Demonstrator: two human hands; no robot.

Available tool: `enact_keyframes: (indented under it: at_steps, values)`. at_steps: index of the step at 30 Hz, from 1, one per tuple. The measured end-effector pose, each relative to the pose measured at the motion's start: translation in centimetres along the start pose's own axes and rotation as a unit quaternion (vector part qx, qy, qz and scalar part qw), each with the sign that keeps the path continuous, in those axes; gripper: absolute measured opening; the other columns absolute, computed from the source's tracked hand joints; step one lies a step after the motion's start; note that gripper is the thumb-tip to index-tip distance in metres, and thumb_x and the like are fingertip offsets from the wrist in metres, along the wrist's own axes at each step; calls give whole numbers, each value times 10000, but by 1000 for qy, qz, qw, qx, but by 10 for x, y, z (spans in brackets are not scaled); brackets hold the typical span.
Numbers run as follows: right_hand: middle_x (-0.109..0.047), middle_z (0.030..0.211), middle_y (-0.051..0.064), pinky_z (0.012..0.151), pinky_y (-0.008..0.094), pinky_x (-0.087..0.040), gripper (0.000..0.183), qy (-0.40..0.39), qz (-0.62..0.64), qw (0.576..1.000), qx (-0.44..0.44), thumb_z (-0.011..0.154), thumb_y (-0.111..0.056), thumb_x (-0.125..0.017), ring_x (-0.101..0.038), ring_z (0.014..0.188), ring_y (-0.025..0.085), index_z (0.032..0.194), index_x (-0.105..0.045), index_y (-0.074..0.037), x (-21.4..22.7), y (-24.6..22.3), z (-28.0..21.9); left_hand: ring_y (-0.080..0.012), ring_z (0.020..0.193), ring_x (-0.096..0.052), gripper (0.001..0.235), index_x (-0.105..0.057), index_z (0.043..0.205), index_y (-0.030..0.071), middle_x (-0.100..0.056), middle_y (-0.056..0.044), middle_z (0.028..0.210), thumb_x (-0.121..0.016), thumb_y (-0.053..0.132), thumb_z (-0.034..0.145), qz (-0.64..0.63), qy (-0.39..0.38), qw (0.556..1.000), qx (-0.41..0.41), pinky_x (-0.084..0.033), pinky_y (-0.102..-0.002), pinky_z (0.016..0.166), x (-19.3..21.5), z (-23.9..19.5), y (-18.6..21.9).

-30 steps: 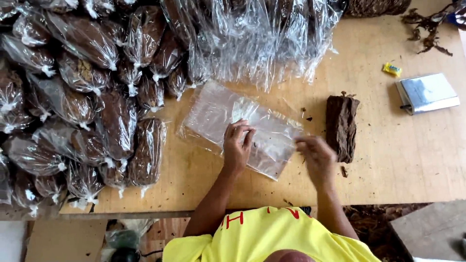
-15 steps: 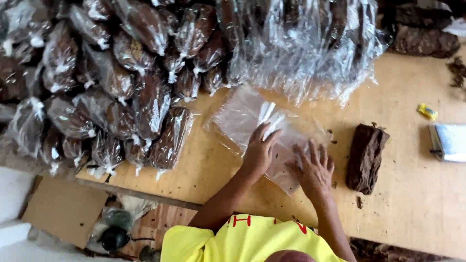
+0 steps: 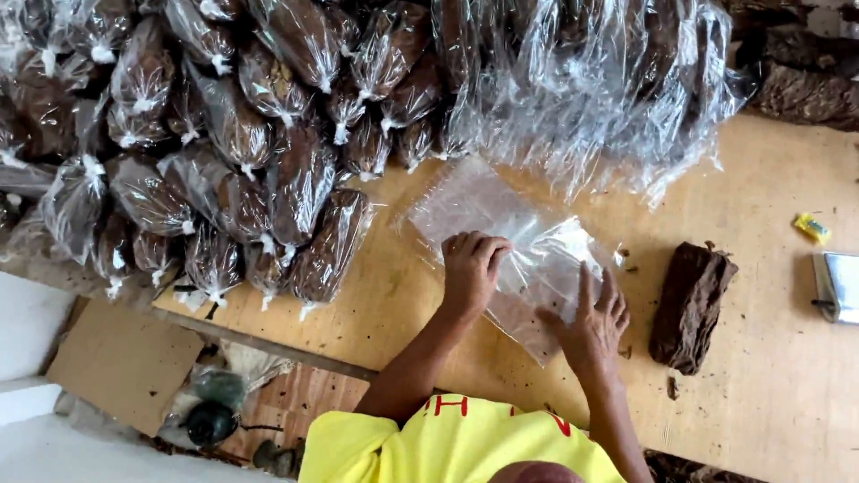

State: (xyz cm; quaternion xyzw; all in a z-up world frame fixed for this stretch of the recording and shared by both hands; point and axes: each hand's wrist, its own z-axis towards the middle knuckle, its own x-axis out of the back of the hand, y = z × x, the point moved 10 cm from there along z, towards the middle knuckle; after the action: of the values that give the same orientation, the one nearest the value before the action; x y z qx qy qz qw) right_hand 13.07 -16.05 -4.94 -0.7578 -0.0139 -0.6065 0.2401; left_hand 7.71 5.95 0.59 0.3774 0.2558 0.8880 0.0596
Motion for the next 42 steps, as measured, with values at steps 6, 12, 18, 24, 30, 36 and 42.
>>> enact_keyframes:
  at_steps: [6,12,18,24,30,36,42]
  values:
    - [-408,1456,286,1157,637,-230,1108,182,170,968,17,776,-496,-800,-417,1347,454,1639,-251,-69,60,-9,-12,-158,964,-667,74,-713,1041,186,-672,22,991,-723,201,969,-165,117,975,-88,-447,-418,1011,44,3,33]
    - [-646,1200,241,920,441,-572,853,42,641,764,58,835,28,-723,-701,1016,329,1587,-330,-57,24,-18,-7,-246,1033,-639,55,-599,1037,91,-628,-72,1077,-570,47,1021,-322,157,924,-134,-484,-494,1050,53,-4,37]
    - [-388,1395,245,1002,465,-497,990,129,574,808,34,791,-97,-826,-504,1222,357,1597,-251,-91,29,-6,-2,-235,986,-631,86,-361,1028,89,-574,-115,1060,-375,4,1036,-452,165,875,-50,-516,-443,978,55,-9,20]
    - [-663,1045,198,851,441,-600,551,-40,691,721,-4,777,45,-788,-743,956,332,1282,-569,17,-5,-18,-4,-183,864,-490,47,-285,1045,111,-479,-95,946,-269,115,1089,-463,214,860,30,-442,-340,893,66,-4,5]
    - [-707,907,253,745,412,-580,275,-43,771,634,-35,844,10,-771,-733,833,332,1034,-579,-39,-57,-7,-1,-176,838,-502,25,-304,1071,101,-433,-67,954,-286,94,1087,-476,192,856,66,-438,-328,861,42,-24,-22]
    - [-688,892,54,719,191,-534,56,94,789,601,-87,1037,-77,-611,-622,753,90,994,-643,-95,-35,29,-1,-156,803,-520,84,-424,1000,48,-545,-84,912,-453,-3,1061,-471,174,865,20,-433,-279,735,48,-13,-8]
    - [-677,835,87,721,326,-647,42,145,800,581,-27,1065,-56,-574,-706,724,175,1039,-605,-62,-13,48,-4,-241,871,-524,52,-732,915,323,-734,47,981,-749,285,946,-115,326,903,-256,-464,-435,818,100,-47,50]
